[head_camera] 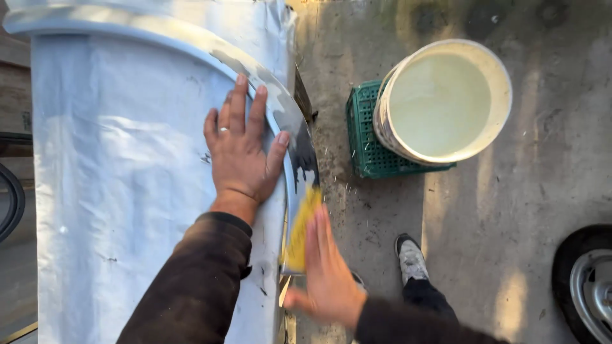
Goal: The person uses an orbital sander to smooth the surface of a curved car trim piece. They then switch to hand-sanding with a wet sanding block, repeatedly dipping it into a bucket of water to clean the surface.
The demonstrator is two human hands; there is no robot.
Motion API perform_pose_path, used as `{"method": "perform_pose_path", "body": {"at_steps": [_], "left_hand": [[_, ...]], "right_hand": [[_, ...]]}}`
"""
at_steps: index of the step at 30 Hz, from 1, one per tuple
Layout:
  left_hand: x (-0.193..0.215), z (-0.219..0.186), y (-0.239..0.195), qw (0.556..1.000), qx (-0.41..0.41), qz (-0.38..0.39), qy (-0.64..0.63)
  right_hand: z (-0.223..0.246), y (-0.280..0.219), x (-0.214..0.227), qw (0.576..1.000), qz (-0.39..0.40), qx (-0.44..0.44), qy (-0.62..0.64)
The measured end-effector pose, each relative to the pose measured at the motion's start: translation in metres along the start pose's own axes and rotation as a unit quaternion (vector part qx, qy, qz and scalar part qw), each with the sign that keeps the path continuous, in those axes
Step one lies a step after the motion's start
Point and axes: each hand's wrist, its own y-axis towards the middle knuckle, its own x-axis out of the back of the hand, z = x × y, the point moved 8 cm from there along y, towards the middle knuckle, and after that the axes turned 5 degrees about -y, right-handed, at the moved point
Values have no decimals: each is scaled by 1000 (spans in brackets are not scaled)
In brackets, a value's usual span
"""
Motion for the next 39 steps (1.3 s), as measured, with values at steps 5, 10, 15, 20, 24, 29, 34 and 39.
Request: {"method": "perform_pose_path", "body": {"at_steps": [5,10,15,20,24,29,34,39], "left_hand": [[1,0,-1,1000,1,8,-23],[-1,3,-3,1000,-7,-1,-10],[-3,1,-6,1000,-4,10,-14],[2,4,-3,999,-9,-18,-50],[-4,9,-1,1000,5,1,-25],[-11,10,-6,999,0,17,-49],[2,2,0,999,3,-24,-47],[-2,1,4,1000,-5,15,20]], "right_hand": [[-7,86,37,999,-24,-2,27],[-3,54,30,999,2,30,-45],[-13,87,23,992,11,62,-105],[-15,85,31,990,-26,114,-82],[7,65,28,994,7,106,-36],[-19,134,43,993,-3,71,-91],[-5,54,14,991,7,73,-109],[-7,152,67,993,-69,80,-50]]}}
